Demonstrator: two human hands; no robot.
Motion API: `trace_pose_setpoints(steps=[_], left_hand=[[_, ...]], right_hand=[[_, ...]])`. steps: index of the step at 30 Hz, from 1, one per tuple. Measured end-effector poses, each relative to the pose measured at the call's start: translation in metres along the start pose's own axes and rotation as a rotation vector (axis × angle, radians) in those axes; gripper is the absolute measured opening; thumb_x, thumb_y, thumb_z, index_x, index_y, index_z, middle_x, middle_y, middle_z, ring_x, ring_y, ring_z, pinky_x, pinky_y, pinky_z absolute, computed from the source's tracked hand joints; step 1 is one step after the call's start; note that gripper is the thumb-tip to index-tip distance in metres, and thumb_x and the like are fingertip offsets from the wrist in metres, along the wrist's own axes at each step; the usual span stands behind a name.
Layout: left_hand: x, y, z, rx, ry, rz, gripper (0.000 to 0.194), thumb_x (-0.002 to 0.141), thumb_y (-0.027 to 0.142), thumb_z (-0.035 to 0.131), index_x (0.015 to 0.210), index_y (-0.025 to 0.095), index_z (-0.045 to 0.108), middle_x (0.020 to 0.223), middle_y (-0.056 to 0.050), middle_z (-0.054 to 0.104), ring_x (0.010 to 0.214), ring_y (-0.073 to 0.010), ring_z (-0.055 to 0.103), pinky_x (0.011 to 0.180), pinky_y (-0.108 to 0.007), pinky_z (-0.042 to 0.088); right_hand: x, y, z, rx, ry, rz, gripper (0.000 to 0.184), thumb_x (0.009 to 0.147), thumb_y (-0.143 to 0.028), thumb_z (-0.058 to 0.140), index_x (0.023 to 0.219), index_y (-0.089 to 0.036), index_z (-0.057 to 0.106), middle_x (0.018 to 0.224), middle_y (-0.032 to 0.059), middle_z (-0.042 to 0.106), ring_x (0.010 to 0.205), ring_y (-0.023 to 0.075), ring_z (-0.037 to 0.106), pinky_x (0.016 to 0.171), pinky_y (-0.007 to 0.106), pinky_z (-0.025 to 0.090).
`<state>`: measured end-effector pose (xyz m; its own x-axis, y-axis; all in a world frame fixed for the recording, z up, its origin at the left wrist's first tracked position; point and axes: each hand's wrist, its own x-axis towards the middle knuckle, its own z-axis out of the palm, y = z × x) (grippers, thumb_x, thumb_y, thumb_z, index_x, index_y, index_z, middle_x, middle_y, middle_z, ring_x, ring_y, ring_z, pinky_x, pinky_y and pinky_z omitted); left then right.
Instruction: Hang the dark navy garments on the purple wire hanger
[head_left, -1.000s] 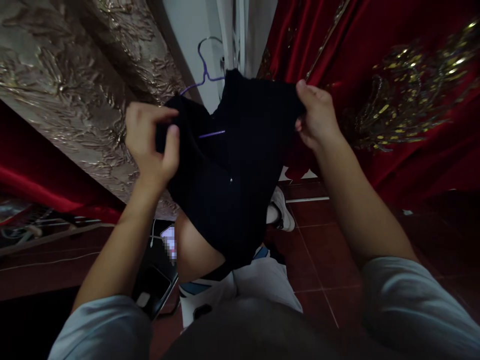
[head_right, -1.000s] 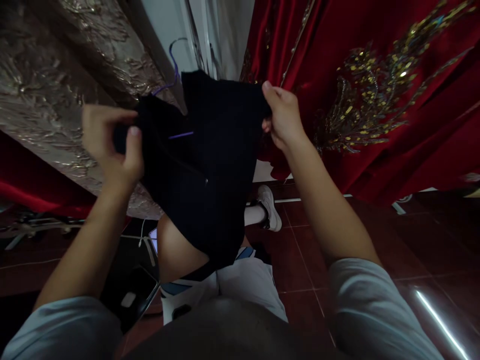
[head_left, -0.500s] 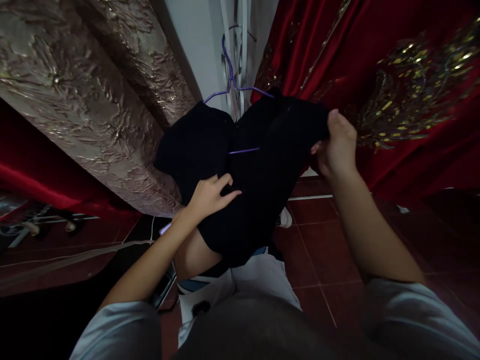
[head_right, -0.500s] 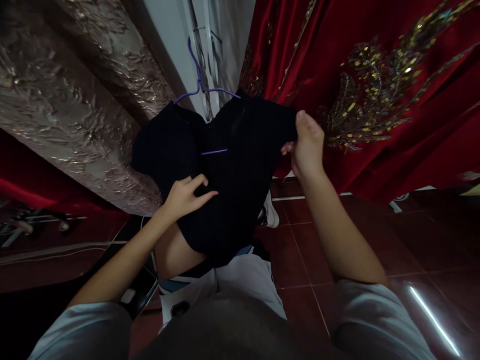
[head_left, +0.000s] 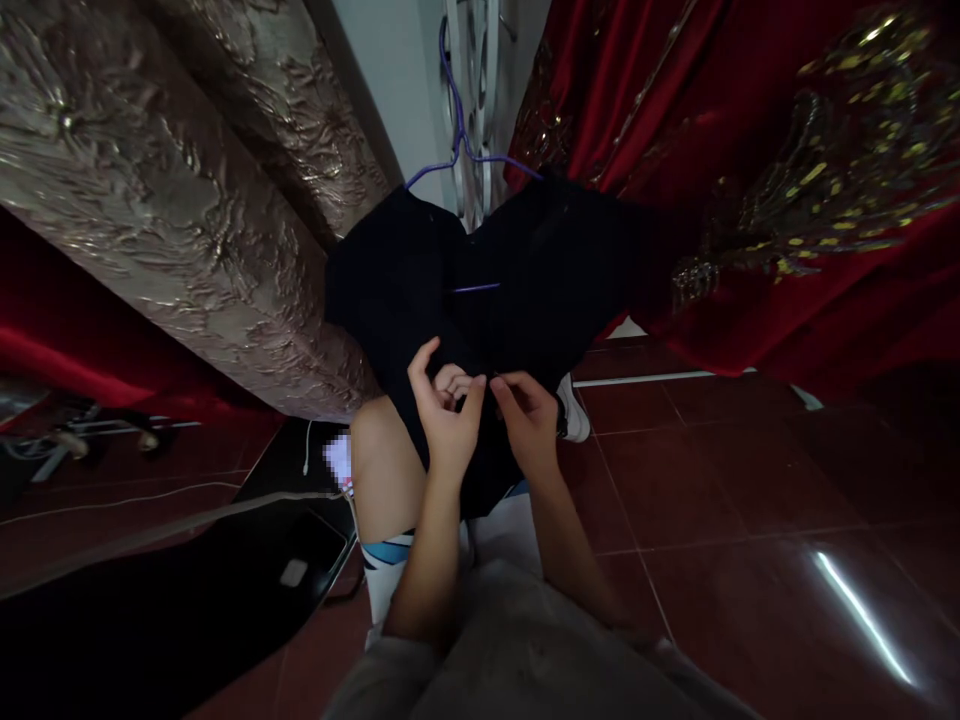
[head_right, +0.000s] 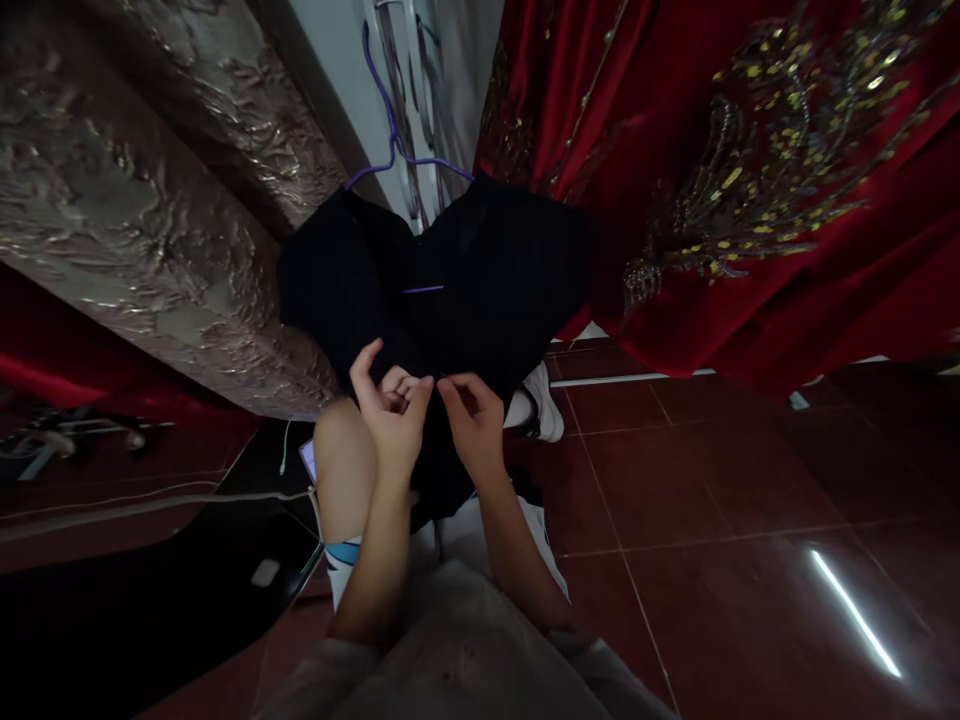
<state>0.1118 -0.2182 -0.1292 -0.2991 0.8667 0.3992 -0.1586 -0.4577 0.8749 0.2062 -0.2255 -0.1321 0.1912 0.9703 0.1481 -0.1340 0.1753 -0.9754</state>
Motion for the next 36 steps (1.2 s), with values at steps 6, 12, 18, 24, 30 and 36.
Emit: trace_pose_setpoints(steps=[6, 12, 18, 24, 30, 36], left_hand=[[-0.017, -0.009, -0.012, 0.031, -0.063, -0.110, 0.063, 0.082, 0.022, 0.083, 0.138, 0.027, 0.054, 0.105, -0.004, 0.069, 0.091, -0.0128, 0.068, 0.083, -0.024, 0.055], [-0.009, -0.016, -0.032, -0.038, -0.261, -0.221, 0.032, 0.082, 0.029, 0.083, 0.111, 0.020, 0.076, 0.104, -0.006, 0.072, 0.098, -0.0172, 0.071, 0.091, -0.029, 0.059], [-0.007, -0.015, -0.038, -0.069, -0.208, -0.213, 0.030, 0.077, 0.024, 0.088, 0.106, 0.019, 0.079, 0.091, -0.005, 0.075, 0.085, -0.0149, 0.073, 0.080, -0.025, 0.061], [-0.012, -0.017, -0.017, -0.160, -0.031, -0.196, 0.035, 0.075, 0.024, 0.089, 0.107, 0.018, 0.075, 0.091, -0.004, 0.076, 0.084, -0.0121, 0.073, 0.081, -0.021, 0.058], [-0.009, -0.026, -0.017, 0.088, 0.048, -0.107, 0.017, 0.080, 0.022, 0.079, 0.092, 0.016, 0.070, 0.078, -0.001, 0.065, 0.071, -0.0102, 0.063, 0.068, -0.020, 0.052], [0.013, -0.035, -0.015, 0.369, -0.189, -0.024, 0.004, 0.084, 0.017, 0.069, 0.084, 0.016, 0.065, 0.079, -0.002, 0.063, 0.073, -0.0127, 0.062, 0.069, -0.023, 0.051]], right_hand=[[0.005, -0.005, -0.027, -0.092, -0.213, 0.050, 0.021, 0.087, -0.035, 0.070, 0.076, -0.017, 0.069, 0.068, -0.0019, 0.059, 0.065, 0.0099, 0.051, 0.063, 0.023, 0.039], [0.000, -0.003, -0.024, -0.017, -0.294, 0.182, 0.026, 0.084, -0.031, 0.064, 0.064, -0.017, 0.057, 0.053, -0.0055, 0.045, 0.053, 0.0080, 0.038, 0.054, 0.025, 0.028], [0.017, -0.016, -0.022, -0.058, -0.366, 0.256, 0.026, 0.081, -0.036, 0.068, 0.064, -0.016, 0.066, 0.051, -0.0038, 0.050, 0.051, 0.0078, 0.040, 0.054, 0.025, 0.028], [0.040, -0.043, -0.009, -0.009, -0.469, 0.293, 0.025, 0.074, -0.034, 0.072, 0.060, -0.014, 0.065, 0.058, -0.0017, 0.054, 0.057, 0.0067, 0.043, 0.055, 0.022, 0.030], [0.078, -0.072, 0.020, 0.123, -0.406, 0.217, 0.025, 0.074, -0.036, 0.075, 0.067, -0.013, 0.069, 0.047, -0.0070, 0.038, 0.044, 0.0042, 0.027, 0.046, 0.022, 0.017], [0.135, -0.131, 0.051, 0.245, -0.276, -0.053, 0.032, 0.091, -0.040, 0.069, 0.072, -0.015, 0.063, 0.051, -0.0074, 0.035, 0.043, 0.0045, 0.019, 0.045, 0.024, 0.008]])
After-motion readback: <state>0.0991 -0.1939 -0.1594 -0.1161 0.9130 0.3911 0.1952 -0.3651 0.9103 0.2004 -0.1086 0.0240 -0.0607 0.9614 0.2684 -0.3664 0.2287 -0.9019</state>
